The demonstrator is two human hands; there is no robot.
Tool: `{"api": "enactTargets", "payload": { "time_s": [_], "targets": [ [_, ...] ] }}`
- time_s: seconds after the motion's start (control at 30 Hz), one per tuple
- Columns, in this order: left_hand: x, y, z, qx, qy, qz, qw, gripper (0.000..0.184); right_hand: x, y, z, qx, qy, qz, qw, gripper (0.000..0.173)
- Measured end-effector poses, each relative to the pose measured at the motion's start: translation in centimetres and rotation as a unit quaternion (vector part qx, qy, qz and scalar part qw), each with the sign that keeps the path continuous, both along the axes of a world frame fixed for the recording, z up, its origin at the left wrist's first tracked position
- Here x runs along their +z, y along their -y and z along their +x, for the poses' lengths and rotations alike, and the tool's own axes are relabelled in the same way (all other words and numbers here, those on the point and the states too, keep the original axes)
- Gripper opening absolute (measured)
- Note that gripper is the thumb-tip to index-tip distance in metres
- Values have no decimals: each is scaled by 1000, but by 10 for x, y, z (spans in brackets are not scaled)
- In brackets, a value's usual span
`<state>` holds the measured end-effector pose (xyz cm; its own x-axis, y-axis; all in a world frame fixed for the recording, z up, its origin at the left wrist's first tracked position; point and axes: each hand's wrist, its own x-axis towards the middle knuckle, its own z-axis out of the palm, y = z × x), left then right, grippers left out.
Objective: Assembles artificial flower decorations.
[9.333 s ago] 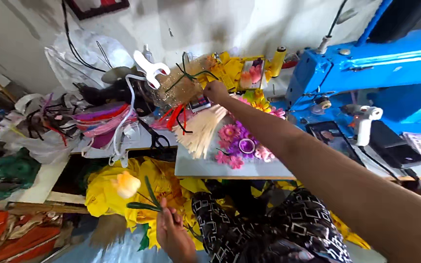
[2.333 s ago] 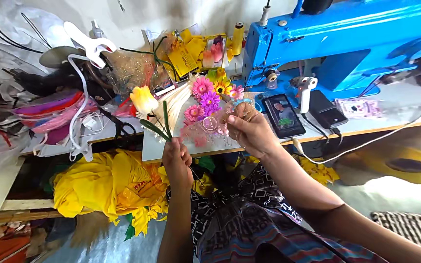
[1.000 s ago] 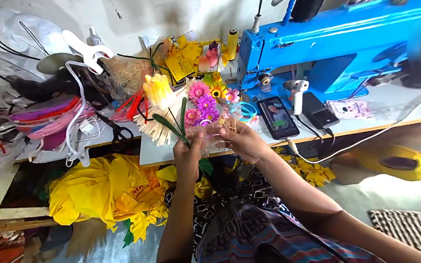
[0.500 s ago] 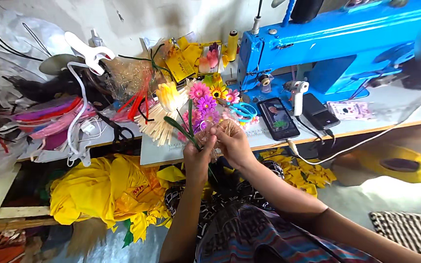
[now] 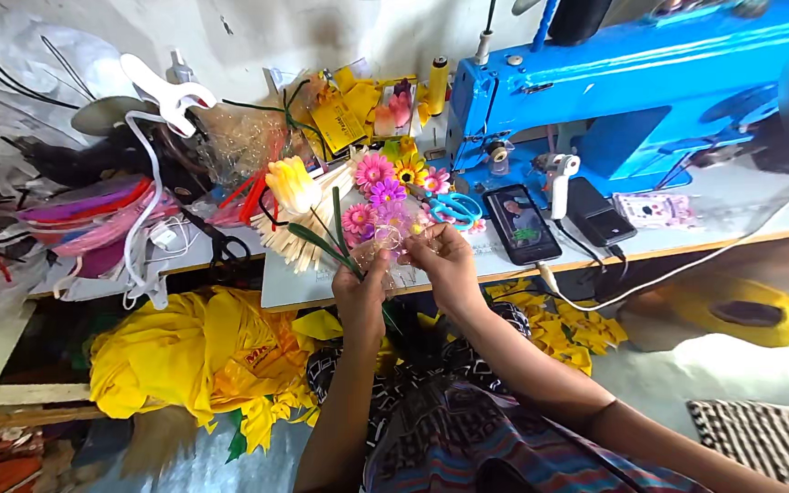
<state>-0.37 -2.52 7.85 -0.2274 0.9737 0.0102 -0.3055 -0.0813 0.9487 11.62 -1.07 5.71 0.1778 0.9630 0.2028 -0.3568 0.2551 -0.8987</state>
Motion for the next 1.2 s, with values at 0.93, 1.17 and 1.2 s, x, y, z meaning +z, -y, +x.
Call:
{"api": "enactTargets", "payload": {
  "time_s": [0.93, 1.17, 1.2],
  "targets": [
    [-7, -6, 2, -93, 51, -3, 994, 19, 8, 6, 5, 79, -81, 59, 992, 14],
    [-7, 2, 14, -77, 93, 26, 992, 42, 6, 7, -7, 19, 78, 124, 989, 13],
    [-6, 3, 17, -71, 93, 25, 993, 41, 3, 4, -11, -2, 87, 121, 989, 13]
  ]
}}
